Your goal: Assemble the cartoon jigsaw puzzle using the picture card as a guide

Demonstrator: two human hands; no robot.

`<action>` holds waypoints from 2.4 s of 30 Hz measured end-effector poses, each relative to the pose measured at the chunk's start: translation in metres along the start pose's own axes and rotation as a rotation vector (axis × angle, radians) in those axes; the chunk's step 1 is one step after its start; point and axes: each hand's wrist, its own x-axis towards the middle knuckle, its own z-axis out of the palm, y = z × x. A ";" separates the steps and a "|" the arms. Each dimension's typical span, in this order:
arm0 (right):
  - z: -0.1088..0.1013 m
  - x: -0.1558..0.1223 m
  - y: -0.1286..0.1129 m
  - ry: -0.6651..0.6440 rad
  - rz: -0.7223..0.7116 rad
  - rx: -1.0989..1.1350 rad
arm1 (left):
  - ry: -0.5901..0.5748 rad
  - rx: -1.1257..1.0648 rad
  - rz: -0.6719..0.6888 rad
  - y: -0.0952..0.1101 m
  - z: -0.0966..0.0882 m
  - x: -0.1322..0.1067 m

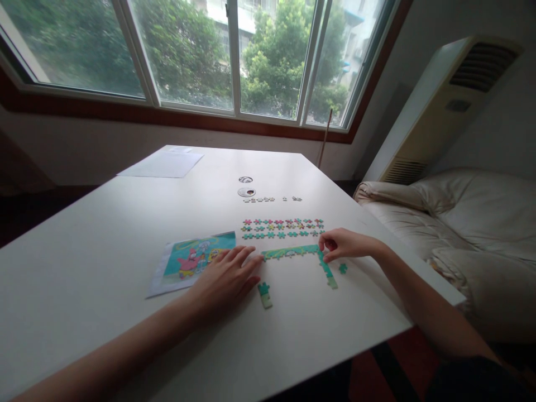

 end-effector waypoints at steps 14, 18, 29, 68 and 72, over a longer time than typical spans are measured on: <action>0.003 0.003 -0.009 0.132 0.024 -0.069 | 0.036 -0.024 0.005 0.000 0.005 -0.004; 0.006 0.006 -0.008 0.153 0.022 -0.096 | 0.025 -0.022 -0.004 0.000 0.006 -0.004; 0.004 0.005 -0.009 0.152 0.025 -0.080 | 0.035 -0.052 0.002 0.000 0.007 -0.004; -0.028 -0.020 0.029 0.157 0.184 -0.195 | 0.104 0.014 0.172 0.013 -0.007 -0.015; -0.025 -0.018 0.034 0.085 0.181 -0.143 | 0.133 0.001 0.384 0.029 -0.015 -0.026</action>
